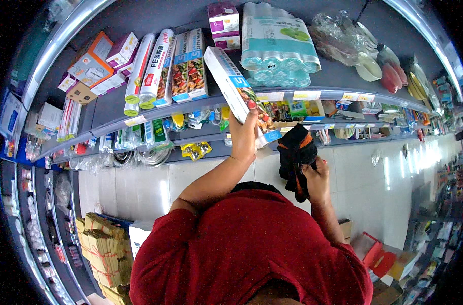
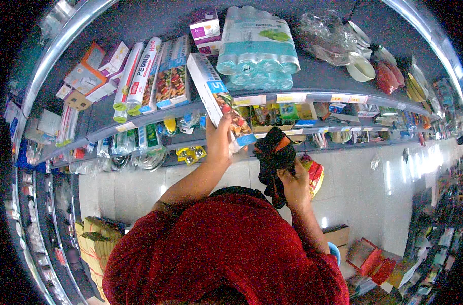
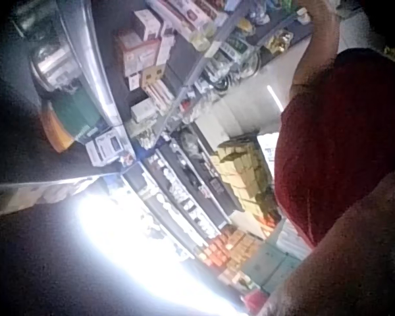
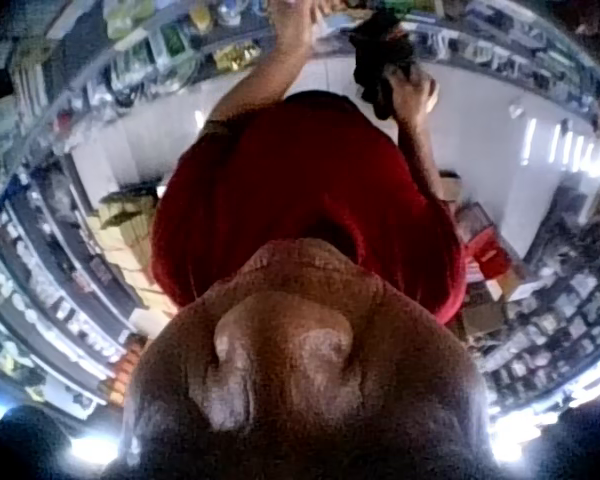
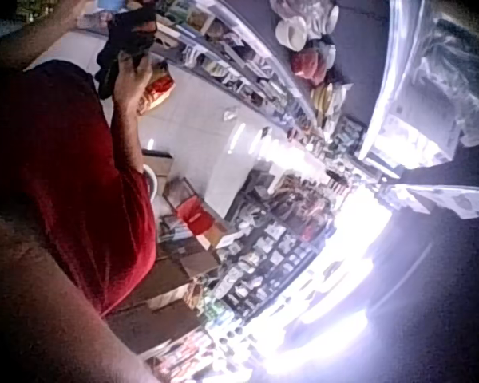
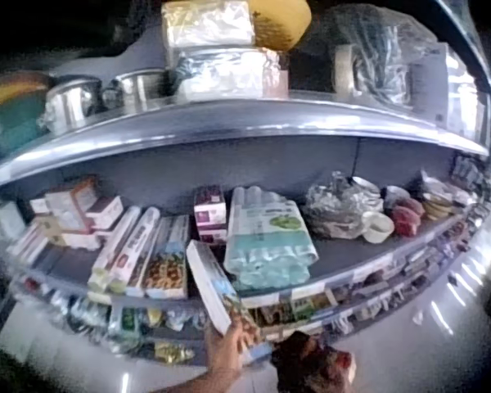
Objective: The person wipes down several boxes of baking paper, food bags, and various kitchen containers on a store shelf using a cloth.
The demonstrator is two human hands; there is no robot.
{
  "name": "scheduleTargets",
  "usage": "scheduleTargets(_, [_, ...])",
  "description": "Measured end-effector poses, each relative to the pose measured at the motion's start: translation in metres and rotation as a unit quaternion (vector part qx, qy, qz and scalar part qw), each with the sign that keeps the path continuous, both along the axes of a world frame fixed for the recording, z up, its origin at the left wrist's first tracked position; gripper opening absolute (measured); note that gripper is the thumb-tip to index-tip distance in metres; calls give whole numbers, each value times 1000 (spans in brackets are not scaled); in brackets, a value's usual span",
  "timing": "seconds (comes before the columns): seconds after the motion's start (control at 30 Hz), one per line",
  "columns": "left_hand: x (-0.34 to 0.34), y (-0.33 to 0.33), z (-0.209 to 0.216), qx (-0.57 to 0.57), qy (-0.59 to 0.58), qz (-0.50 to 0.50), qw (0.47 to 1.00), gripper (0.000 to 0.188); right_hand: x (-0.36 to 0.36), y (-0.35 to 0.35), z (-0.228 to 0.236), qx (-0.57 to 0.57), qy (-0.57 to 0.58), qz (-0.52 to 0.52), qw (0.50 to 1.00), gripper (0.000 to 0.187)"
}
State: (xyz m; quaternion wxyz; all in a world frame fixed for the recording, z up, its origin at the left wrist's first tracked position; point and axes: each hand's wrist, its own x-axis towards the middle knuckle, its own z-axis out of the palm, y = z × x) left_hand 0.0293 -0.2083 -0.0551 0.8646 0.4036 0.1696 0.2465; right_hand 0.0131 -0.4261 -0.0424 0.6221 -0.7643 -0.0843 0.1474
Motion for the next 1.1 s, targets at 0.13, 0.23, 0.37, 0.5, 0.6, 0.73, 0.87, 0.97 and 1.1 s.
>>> scheduleTargets(0.13, [-1,0,7,48,-53,87,994,37,-2,-5,-14,45,36,-36,998,26])
scheduleTargets(0.23, [-10,25,26,-13,-57,26,998,33,-3,-11,-22,69,44,-51,995,25])
scheduleTargets(0.37, [-4,81,36,8,16,-16,1000,41,-3,-9,-17,83,61,-51,993,25])
scheduleTargets(0.5, [-8,104,44,119,108,27,987,49,-2,-5,-7,64,51,-38,996,23])
scheduleTargets(0.6, [-15,110,51,163,148,-23,975,65,-1,1,-5,58,30,-36,997,23])
scheduleTargets(0.73, [-17,114,55,289,163,-65,941,64,-1,-2,-3,77,52,-20,995,24])
scheduleTargets(0.87, [-17,119,61,304,198,-95,927,61,-2,-5,-11,73,82,-32,993,26])
scheduleTargets(0.97, [-15,124,62,244,165,-128,947,57,-2,-4,-19,81,71,-35,994,26])
scheduleTargets(1.1, [-14,135,51,110,138,-139,974,52,-3,0,-20,97,82,-33,991,26])
